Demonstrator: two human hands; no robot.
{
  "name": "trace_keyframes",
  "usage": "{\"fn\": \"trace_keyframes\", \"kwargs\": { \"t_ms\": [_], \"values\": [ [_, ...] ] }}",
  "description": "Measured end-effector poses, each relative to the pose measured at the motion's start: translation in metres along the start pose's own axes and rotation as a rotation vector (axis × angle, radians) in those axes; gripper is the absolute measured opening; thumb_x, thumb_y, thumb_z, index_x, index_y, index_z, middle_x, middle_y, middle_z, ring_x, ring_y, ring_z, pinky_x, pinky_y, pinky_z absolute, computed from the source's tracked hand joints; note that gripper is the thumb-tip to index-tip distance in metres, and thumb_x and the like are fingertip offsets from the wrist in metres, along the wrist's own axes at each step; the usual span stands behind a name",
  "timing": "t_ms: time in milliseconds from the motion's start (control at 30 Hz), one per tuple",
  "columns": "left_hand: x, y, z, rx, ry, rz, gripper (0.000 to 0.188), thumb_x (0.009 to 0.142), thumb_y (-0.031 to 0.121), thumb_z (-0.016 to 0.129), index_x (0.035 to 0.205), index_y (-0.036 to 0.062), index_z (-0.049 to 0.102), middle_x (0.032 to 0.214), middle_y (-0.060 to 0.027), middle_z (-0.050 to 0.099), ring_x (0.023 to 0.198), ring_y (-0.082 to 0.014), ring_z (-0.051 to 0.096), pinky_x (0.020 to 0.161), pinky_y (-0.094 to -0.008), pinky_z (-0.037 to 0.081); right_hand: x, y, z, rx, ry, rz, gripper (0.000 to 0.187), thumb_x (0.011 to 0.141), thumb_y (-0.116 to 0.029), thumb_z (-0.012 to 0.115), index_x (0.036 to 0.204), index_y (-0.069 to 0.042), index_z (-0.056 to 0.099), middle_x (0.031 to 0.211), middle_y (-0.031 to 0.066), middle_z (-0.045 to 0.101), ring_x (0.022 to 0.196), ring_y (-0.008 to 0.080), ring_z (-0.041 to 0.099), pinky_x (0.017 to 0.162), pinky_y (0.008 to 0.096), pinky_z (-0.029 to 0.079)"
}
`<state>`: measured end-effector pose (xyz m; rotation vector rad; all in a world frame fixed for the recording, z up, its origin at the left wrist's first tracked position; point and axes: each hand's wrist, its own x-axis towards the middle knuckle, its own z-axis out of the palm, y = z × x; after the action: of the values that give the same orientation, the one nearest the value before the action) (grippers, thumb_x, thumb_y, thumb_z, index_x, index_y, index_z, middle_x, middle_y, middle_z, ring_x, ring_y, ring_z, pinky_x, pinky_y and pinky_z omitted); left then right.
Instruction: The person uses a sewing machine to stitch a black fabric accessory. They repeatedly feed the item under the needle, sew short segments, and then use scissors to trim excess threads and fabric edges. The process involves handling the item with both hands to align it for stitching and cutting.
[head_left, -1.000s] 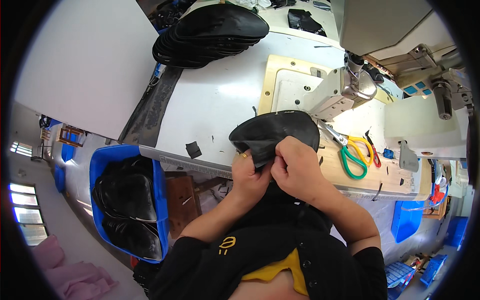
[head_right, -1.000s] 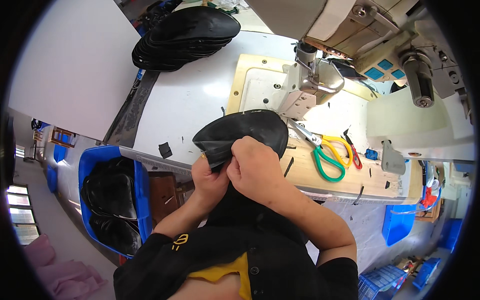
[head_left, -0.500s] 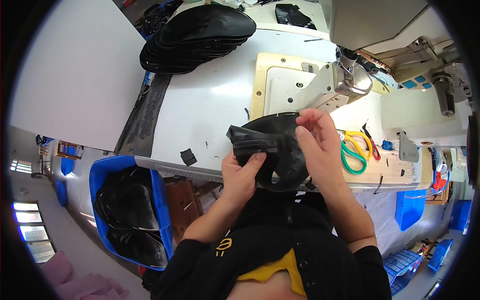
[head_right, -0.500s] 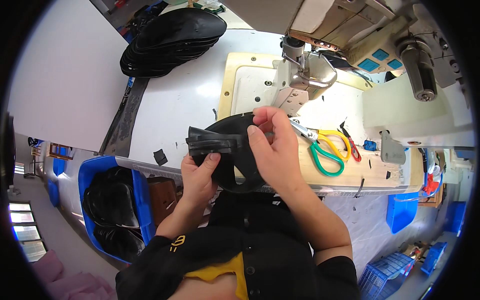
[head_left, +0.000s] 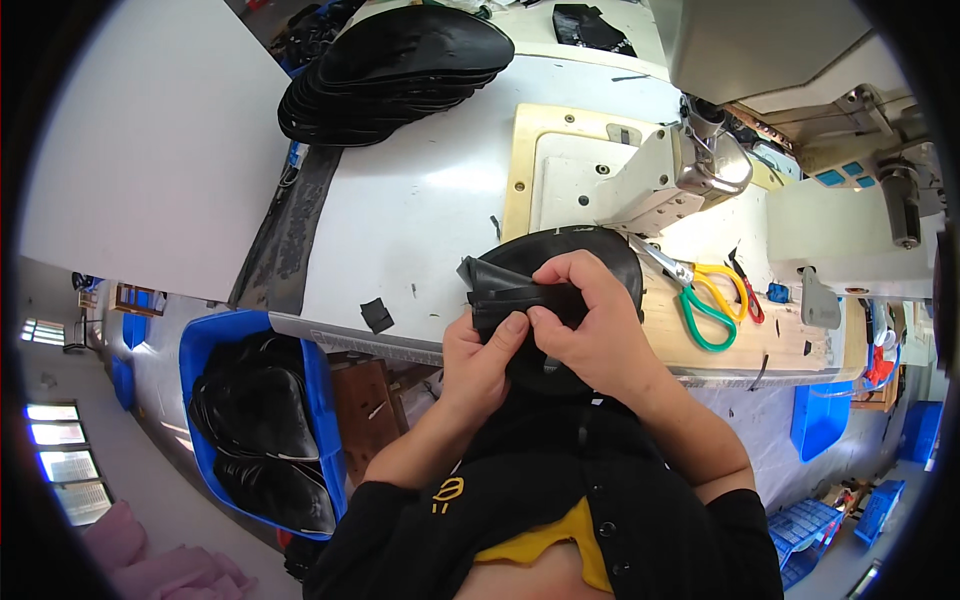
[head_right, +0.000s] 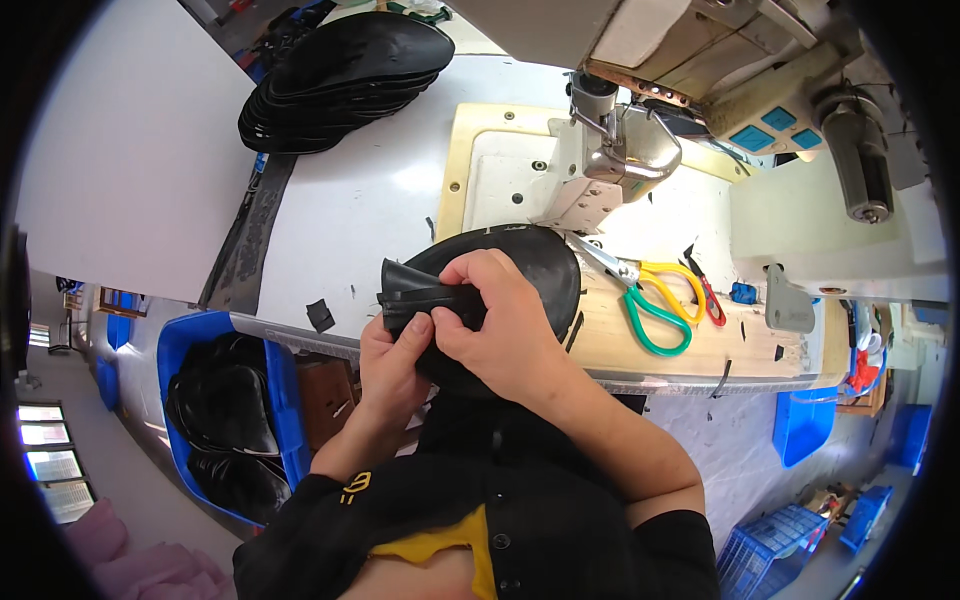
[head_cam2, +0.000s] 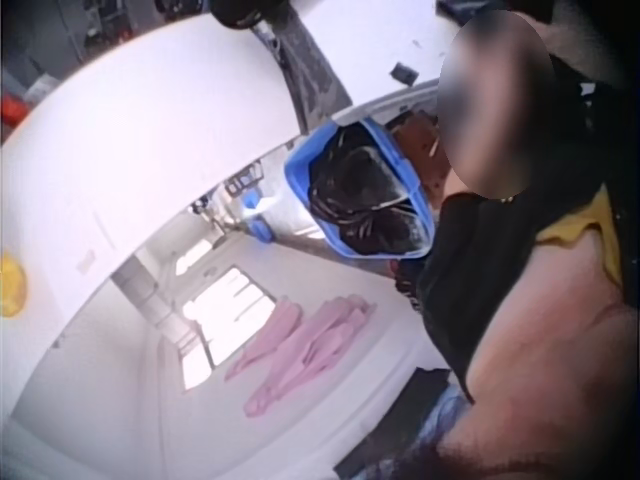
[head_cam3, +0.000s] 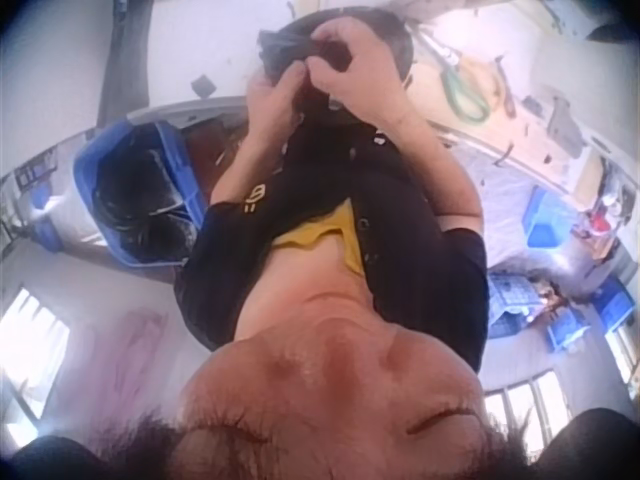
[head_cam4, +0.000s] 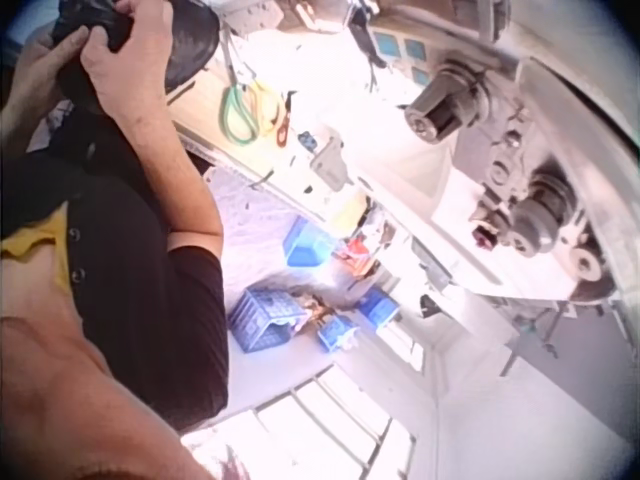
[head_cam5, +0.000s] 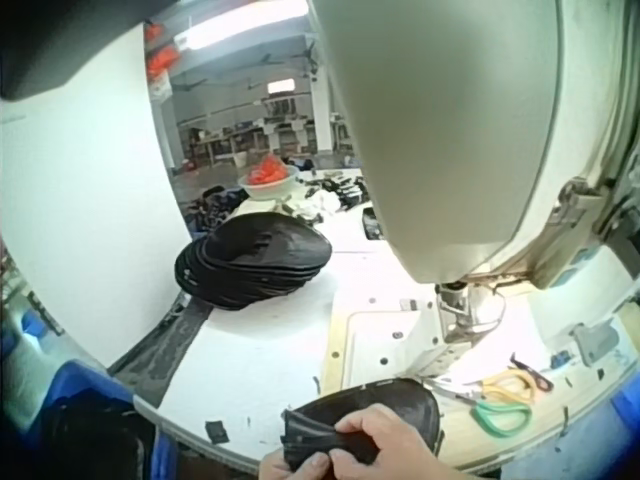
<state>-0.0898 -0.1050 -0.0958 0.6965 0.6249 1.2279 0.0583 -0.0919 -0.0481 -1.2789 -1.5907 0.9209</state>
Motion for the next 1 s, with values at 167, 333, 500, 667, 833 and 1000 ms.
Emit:
{"fn": "trace_keyframes", "kwargs": {
  "t_ms": [167, 333, 500, 667, 833, 1000],
  "values": [
    [-0.001, -0.01, 0.003, -0.155, 0.02, -0.09, 0.019, 0.094, 0.011, 0.06, 0.11, 0.0011, 0.061, 0.104, -0.0056, 0.066, 0.093, -0.0123, 0.062, 0.083, -0.028, 0.051, -0.007, 0.012, 0.006, -0.022, -0.012, -0.097, 0.035, 0.073, 0.002, 0.059, 0.107, -0.003, 0.051, 0.097, 0.013, 0.049, 0.09, 0.028, 0.053, 0.076, 0.0345, 0.046],
    [-0.006, -0.002, 0.0, -0.068, 0.003, -0.066, 0.02, 0.094, 0.012, 0.06, 0.111, 0.0012, 0.062, 0.105, -0.0064, 0.066, 0.093, -0.0123, 0.062, 0.083, -0.0279, 0.05, -0.014, 0.01, -0.004, 0.214, -0.125, 0.023, 0.034, 0.076, 0.002, 0.058, 0.108, -0.002, 0.051, 0.101, 0.0106, 0.049, 0.092, 0.0219, 0.052, 0.079, 0.0286, 0.044],
    [-0.008, 0.002, 0.003, -0.012, -0.007, -0.003, 0.02, 0.094, 0.011, 0.061, 0.11, 0.0001, 0.063, 0.103, -0.0055, 0.066, 0.092, -0.0108, 0.061, 0.081, -0.0262, 0.05, -0.002, 0.002, -0.014, 0.382, -0.195, 0.236, 0.025, 0.077, -0.003, 0.062, 0.101, -0.001, 0.054, 0.102, 0.0094, 0.052, 0.091, 0.0181, 0.054, 0.08, 0.0294, 0.045],
    [-0.01, 0.001, 0.003, 0.119, 0.031, 0.012, 0.017, 0.093, 0.011, 0.062, 0.105, -0.0003, 0.066, 0.101, -0.0039, 0.066, 0.09, -0.0086, 0.059, 0.08, -0.0245, 0.049, 0.0, -0.003, -0.013, 0.035, -0.19, 0.049, 0.028, 0.075, -0.001, 0.061, 0.101, -0.001, 0.051, 0.1, 0.0135, 0.051, 0.09, 0.0255, 0.054, 0.078, 0.0327, 0.045],
    [-0.006, 0.0, 0.011, 0.179, -0.038, 0.09, 0.018, 0.094, 0.011, 0.061, 0.107, -0.0003, 0.064, 0.102, -0.0054, 0.066, 0.092, -0.0098, 0.06, 0.08, -0.0253, 0.049, -0.01, 0.026, 0.006, -0.018, -0.11, -0.168, 0.045, 0.072, 0.004, 0.064, 0.112, -0.003, 0.047, 0.104, 0.0144, 0.048, 0.092, 0.0297, 0.053, 0.078, 0.0352, 0.046],
    [0.004, 0.012, 0.019, -0.175, 0.025, -0.091, 0.021, 0.095, 0.011, 0.058, 0.111, -0.0015, 0.06, 0.108, -0.0101, 0.066, 0.096, -0.0174, 0.064, 0.086, -0.032, 0.052, -0.021, 0.012, -0.024, 0.213, -0.043, 0.124, 0.071, 0.073, -0.003, 0.075, 0.135, -0.007, 0.039, 0.115, 0.0095, 0.048, 0.091, 0.015, 0.051, 0.073, 0.0272, 0.045]
  ]
}}
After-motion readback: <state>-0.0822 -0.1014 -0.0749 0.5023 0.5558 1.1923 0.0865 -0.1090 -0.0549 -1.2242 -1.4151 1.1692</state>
